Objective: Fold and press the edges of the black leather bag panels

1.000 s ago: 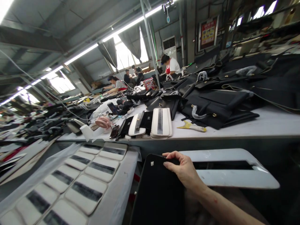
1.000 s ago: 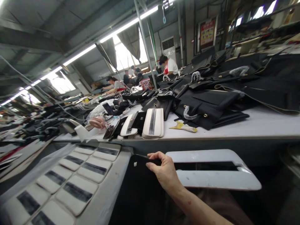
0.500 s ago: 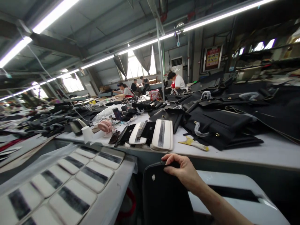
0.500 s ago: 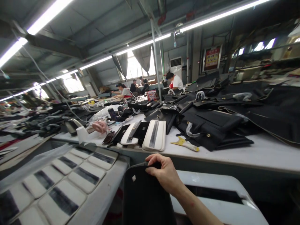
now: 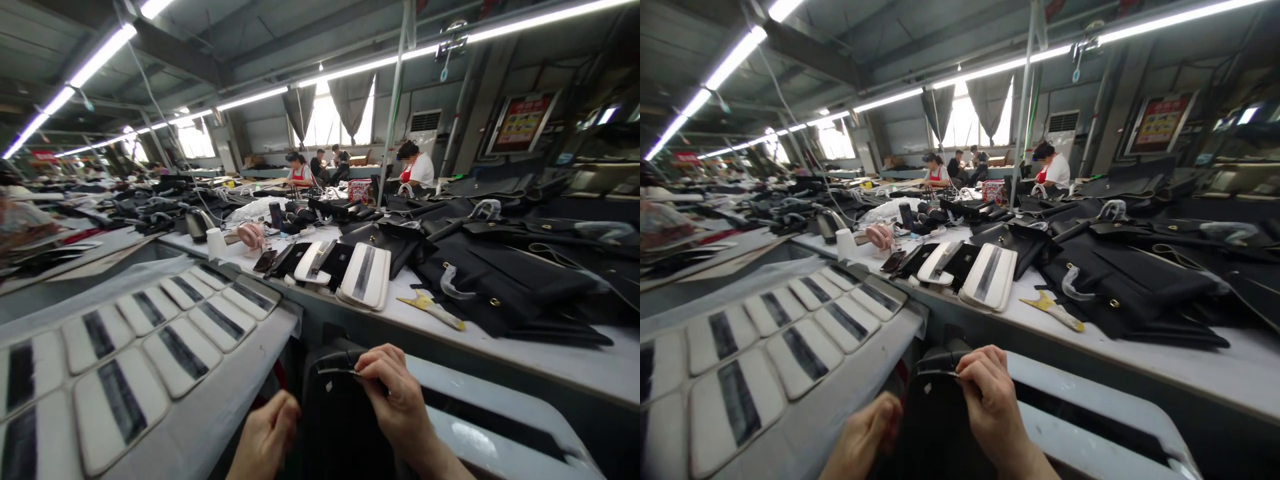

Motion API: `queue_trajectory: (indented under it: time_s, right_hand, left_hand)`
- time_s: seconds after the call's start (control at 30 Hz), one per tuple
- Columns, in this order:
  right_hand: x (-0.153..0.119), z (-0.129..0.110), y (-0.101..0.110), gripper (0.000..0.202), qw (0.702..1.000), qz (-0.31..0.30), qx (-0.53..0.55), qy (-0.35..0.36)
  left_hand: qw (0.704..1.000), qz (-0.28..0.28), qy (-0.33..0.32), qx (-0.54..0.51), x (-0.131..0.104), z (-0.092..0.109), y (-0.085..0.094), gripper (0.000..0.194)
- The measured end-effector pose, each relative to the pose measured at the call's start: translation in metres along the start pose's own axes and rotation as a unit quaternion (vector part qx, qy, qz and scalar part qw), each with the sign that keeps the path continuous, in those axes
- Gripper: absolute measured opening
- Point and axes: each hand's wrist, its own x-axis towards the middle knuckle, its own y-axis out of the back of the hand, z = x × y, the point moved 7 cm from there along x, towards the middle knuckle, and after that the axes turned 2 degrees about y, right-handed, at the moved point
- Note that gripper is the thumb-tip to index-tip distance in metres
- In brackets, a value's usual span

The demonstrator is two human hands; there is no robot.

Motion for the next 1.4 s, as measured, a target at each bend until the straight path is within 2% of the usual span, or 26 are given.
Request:
queue_trajectory:
  time_s: [0.07,0.1,0.17,0.23,0.27,0.3,0.37,0.57,0.7,0.77,0.83,1.03,1.17,1.27,1.4]
  right_hand:
    - [-0.003,-0.003,-0.004,0.021,1.0,-0.018,-0.01,0.018]
    - [-0.004,-0.005,-0.005,0.021,0.999,-0.022,-0.015,0.023]
    - [-0.004,-0.007,-0.008,0.022,0.999,-0.036,-0.023,0.032]
    - [-0.004,-0.009,-0.011,0.022,0.997,-0.055,-0.03,0.042]
    - [-0.004,-0.01,-0.013,0.023,0.996,-0.064,-0.032,0.046]
    - [-0.005,-0.011,-0.014,0.023,0.996,-0.069,-0.031,0.049]
    - [-0.008,-0.014,-0.015,0.024,0.996,-0.065,-0.019,0.058]
    - [-0.024,-0.027,-0.022,0.029,0.992,-0.071,-0.011,0.104]
    - [-0.024,-0.02,-0.023,0.026,0.994,-0.084,0.01,0.072]
    - [-0.022,-0.012,-0.021,0.025,0.996,-0.077,-0.015,0.043]
    - [-0.02,-0.007,-0.02,0.033,0.996,-0.067,-0.055,0.033]
    - [-0.023,-0.008,-0.024,0.03,0.99,-0.035,-0.105,0.088]
    - [-0.024,-0.011,-0.031,0.022,0.983,-0.07,-0.128,0.111]
    - [-0.025,-0.015,-0.031,0.022,0.977,-0.1,-0.138,0.129]
    - [-0.032,-0.024,-0.028,0.023,0.97,-0.109,-0.152,0.155]
  left_hand:
    - [0.995,0.039,-0.096,0.013,0.024,0.039,0.012,0.042]
    - [0.99,0.039,-0.134,0.034,0.035,0.058,0.012,0.042]
    - [0.984,-0.047,-0.163,0.054,0.056,0.087,-0.004,0.042]
    - [0.965,-0.174,-0.176,0.085,0.071,0.105,-0.027,0.038]
    - [0.953,-0.217,-0.184,0.108,0.076,0.11,-0.035,0.037]
    - [0.94,-0.248,-0.193,0.134,0.079,0.111,-0.041,0.038]
    - [0.92,-0.268,-0.213,0.19,0.085,0.109,-0.045,0.041]
    - [0.896,-0.232,-0.268,0.268,0.079,0.091,-0.04,0.042]
    - [0.885,-0.235,-0.286,0.283,0.076,0.091,-0.038,0.043]
    - [0.886,-0.235,-0.284,0.282,0.077,0.092,-0.038,0.044]
    - [0.891,-0.231,-0.28,0.272,0.079,0.093,-0.039,0.043]
    - [0.907,-0.204,-0.259,0.262,0.082,0.084,-0.042,0.043]
    - [0.913,-0.188,-0.25,0.263,0.083,0.081,-0.041,0.044]
    - [0.906,-0.205,-0.258,0.265,0.082,0.084,-0.044,0.045]
    - [0.898,-0.226,-0.266,0.269,0.08,0.085,-0.05,0.046]
